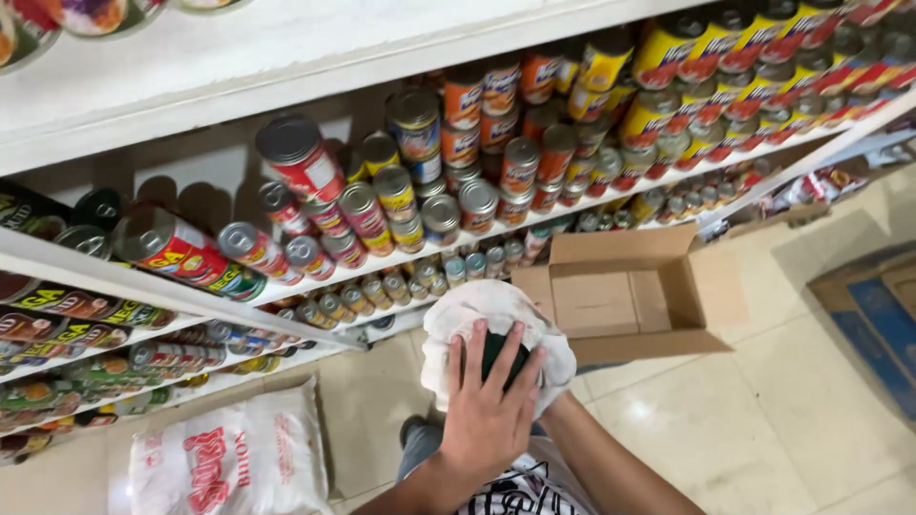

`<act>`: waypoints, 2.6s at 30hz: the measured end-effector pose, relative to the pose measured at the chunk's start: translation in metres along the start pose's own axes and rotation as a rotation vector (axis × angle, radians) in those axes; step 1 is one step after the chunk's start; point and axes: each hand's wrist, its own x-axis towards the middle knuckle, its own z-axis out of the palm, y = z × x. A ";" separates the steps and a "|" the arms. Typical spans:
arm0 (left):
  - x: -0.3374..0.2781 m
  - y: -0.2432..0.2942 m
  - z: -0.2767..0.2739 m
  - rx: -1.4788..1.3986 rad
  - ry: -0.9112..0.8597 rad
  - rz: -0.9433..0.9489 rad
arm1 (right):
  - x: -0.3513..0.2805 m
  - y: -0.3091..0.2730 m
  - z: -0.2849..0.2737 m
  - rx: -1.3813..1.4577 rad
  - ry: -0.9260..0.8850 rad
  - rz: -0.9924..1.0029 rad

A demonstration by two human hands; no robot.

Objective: The person is taking canned goods off a shelf, wiping them clean with a cloth, and then placing them back on the shelf in an organized manner.

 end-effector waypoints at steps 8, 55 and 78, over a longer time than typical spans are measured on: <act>0.046 0.012 -0.002 -0.473 0.104 -0.045 | -0.022 -0.047 -0.016 0.117 -0.004 0.160; -0.035 -0.081 -0.097 -0.773 -0.015 -0.305 | -0.036 0.053 0.067 0.331 -0.073 0.194; -0.034 -0.100 -0.082 -0.603 -0.050 -0.464 | -0.031 0.005 0.139 -0.157 0.198 0.255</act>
